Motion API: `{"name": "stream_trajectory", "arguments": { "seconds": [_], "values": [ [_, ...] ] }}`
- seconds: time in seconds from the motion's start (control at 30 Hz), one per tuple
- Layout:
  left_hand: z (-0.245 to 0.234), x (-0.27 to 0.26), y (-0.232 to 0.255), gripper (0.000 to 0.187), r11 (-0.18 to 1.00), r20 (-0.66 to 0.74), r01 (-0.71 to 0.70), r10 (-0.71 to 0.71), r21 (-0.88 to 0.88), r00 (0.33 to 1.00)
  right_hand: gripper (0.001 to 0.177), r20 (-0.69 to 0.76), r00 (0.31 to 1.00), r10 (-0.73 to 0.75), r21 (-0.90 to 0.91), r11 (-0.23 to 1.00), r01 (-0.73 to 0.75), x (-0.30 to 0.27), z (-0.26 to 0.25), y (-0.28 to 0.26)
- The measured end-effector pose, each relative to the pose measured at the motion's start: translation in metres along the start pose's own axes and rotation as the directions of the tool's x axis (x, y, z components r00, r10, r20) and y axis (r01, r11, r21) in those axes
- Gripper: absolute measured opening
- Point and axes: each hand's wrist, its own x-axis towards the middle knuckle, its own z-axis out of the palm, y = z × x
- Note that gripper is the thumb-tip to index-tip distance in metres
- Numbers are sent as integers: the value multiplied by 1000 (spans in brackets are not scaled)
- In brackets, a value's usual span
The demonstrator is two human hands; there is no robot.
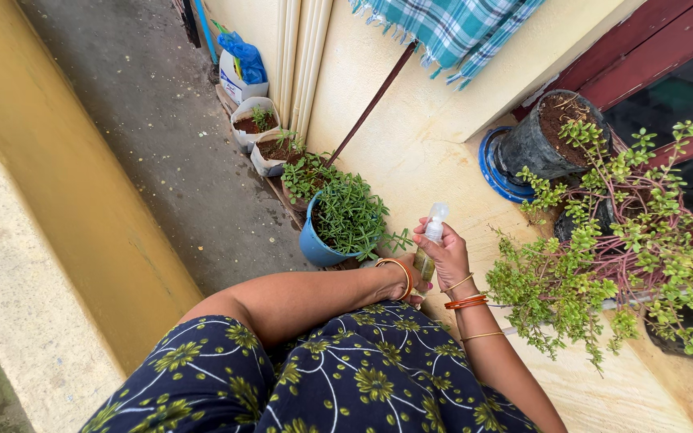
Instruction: The person uses a spray bottle to apply liquid to several potted plants arranged on a ledge and floor, pumping the nozzle by hand to direct the spray over the leaves and stems.
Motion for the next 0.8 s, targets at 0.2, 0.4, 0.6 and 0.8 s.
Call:
{"name": "stream_trajectory", "arguments": {
  "seconds": [0.2, 0.4, 0.6, 0.8],
  "values": [
    [-6, 8, -4, 48, 999, 95, 38, -37, -11, 995, 50, 49, 994, 100, -45, 994, -98, 4, 12, -3],
    [-7, 30, -16, 34, 998, 182, 62, -56, -26, 982, 45, 70, 991, 113, -68, 992, -109, 3, 10, 0],
    [-8, 38, -18, 30, 998, 192, 66, -61, -19, 979, 46, 70, 990, 122, -90, 989, -116, 0, 1, 19],
    [0, 29, -15, 44, 994, 175, 102, -94, -37, 980, 64, 152, 979, 139, -52, 990, -132, -15, 19, -24]
  ]
}}
